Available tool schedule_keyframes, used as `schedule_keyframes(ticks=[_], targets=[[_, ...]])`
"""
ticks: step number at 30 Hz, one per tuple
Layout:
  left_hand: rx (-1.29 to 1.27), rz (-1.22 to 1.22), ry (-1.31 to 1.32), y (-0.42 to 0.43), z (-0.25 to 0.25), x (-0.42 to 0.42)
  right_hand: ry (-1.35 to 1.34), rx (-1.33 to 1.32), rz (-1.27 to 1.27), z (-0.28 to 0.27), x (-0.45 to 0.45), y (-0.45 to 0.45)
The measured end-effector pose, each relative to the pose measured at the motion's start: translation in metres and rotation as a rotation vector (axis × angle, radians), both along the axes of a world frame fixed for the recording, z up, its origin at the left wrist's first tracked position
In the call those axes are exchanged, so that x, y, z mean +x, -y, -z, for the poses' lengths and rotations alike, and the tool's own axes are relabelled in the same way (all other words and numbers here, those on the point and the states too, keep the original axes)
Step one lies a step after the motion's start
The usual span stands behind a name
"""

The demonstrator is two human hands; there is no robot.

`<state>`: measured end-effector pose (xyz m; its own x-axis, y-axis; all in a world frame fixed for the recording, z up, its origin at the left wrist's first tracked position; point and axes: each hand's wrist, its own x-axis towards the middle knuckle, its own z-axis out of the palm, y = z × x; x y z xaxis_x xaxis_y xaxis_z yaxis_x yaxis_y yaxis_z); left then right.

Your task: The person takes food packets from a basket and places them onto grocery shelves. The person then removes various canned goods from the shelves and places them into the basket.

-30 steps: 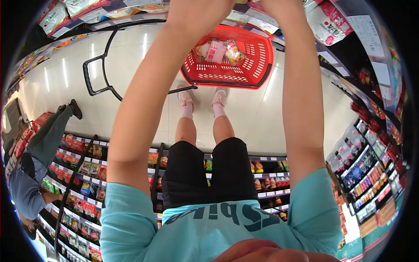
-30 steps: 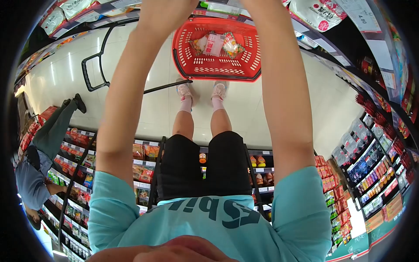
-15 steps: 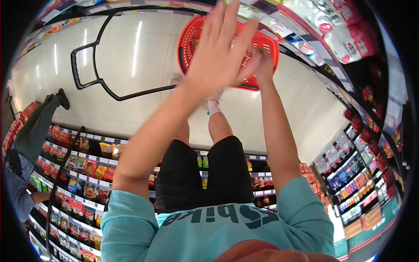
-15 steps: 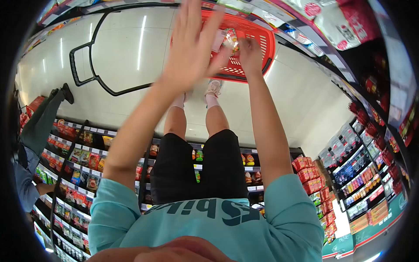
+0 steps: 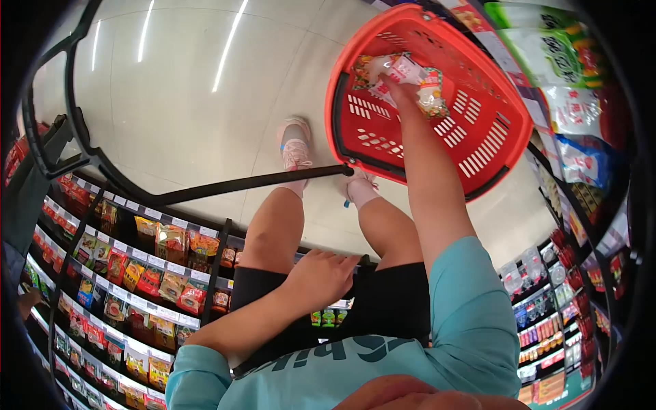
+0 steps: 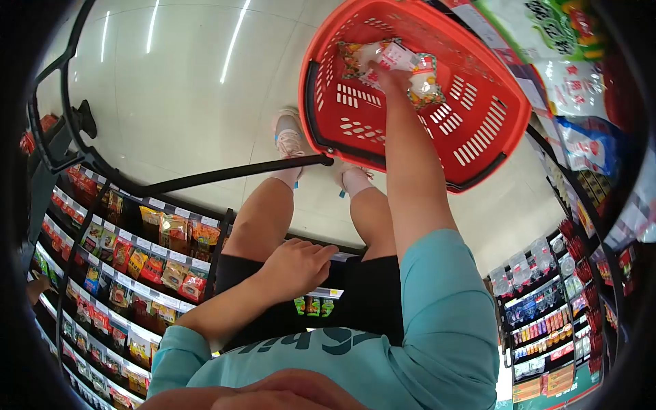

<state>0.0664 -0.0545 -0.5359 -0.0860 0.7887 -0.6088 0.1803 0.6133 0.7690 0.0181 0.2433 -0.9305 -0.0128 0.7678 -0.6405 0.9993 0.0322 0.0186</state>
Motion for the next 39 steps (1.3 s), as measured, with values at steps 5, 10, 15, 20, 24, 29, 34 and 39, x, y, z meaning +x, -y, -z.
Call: schedule_keyframes(ticks=[5,10,15,20,24,29,34,39], targets=[[0.010,-0.130,-0.026,0.010,-0.002,0.010,-0.128,-0.079,-0.094,0.028,0.031,-0.029],[-0.194,-0.326,0.322,0.013,-0.013,0.025,-0.738,-0.398,0.292,-0.126,0.045,-0.023],[0.121,-0.378,-0.418,-0.004,-0.120,-0.027,-0.745,-0.652,0.033,-0.354,0.069,-0.008],[0.395,-0.086,-1.017,-0.040,-0.321,-0.073,-0.312,-1.181,-0.613,-0.627,0.066,0.026],[0.236,0.002,-0.442,-0.044,-0.402,-0.047,-0.429,-1.271,-0.447,-0.756,0.091,0.041],[0.123,-0.267,-0.139,-0.036,-0.459,-0.048,-1.119,-1.375,0.106,-0.810,0.158,0.027],[0.290,-0.556,0.361,-0.047,-0.478,-0.022,-1.165,-0.922,-0.074,-0.856,0.165,0.058],[0.126,-0.421,0.487,-0.061,-0.494,-0.006,-1.240,-0.795,0.118,-0.877,0.181,0.052]])
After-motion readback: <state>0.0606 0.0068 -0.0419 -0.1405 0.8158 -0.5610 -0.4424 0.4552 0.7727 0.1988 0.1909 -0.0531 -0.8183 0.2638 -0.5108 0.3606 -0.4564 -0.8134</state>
